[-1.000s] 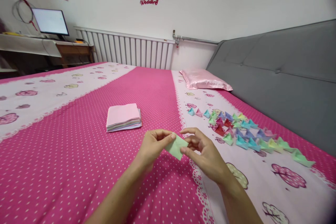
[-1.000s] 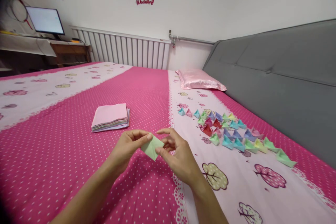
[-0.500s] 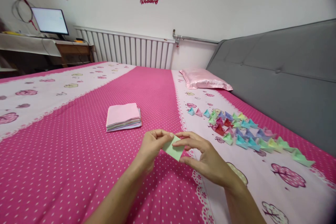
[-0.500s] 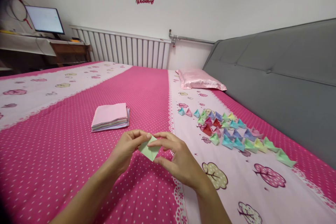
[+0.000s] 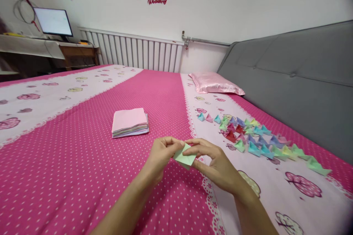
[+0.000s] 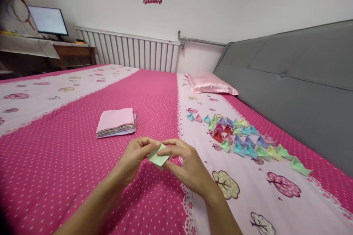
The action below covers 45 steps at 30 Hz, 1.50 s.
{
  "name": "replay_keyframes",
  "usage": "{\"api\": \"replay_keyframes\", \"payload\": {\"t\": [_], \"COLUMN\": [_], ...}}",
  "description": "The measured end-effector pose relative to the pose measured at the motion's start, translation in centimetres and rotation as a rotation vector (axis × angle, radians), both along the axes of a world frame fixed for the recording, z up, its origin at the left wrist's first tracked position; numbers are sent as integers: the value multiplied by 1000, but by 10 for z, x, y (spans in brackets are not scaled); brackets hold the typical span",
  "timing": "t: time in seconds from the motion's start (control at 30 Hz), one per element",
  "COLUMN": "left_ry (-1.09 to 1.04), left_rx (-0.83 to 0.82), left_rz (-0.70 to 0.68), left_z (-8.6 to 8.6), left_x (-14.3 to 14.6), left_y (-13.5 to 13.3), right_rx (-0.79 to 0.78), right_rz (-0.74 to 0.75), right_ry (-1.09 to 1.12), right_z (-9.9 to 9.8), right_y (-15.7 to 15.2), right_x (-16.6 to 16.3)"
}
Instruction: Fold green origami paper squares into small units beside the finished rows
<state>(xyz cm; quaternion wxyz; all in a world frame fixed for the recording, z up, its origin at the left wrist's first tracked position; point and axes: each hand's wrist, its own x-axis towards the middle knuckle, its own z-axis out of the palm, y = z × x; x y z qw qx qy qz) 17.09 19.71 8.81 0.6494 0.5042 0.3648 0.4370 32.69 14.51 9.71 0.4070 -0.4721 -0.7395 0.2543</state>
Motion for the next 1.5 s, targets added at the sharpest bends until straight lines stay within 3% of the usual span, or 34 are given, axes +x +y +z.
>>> {"api": "replay_keyframes", "payload": {"t": [0.53, 0.73, 1.03, 1.33, 1.5], "left_ry": [-65, -74, -129, -121, -130], "left_rx": [30, 38, 92, 89, 106], "left_rz": [-98, -108, -323, -106, -61], "left_z": [-2, 0, 3, 1, 3], "left_x": [3, 3, 2, 4, 4], "left_y": [-3, -3, -2, -3, -3], "right_rx": [33, -54, -76, -211, -190], "right_rz": [-165, -297, -319, -195, -237], "right_ry": [180, 280, 443, 579, 590], "right_z": [-6, -12, -16, -11, -10], "right_y": [2, 5, 8, 6, 6], "right_x": [-12, -17, -13, -12, -9]}}
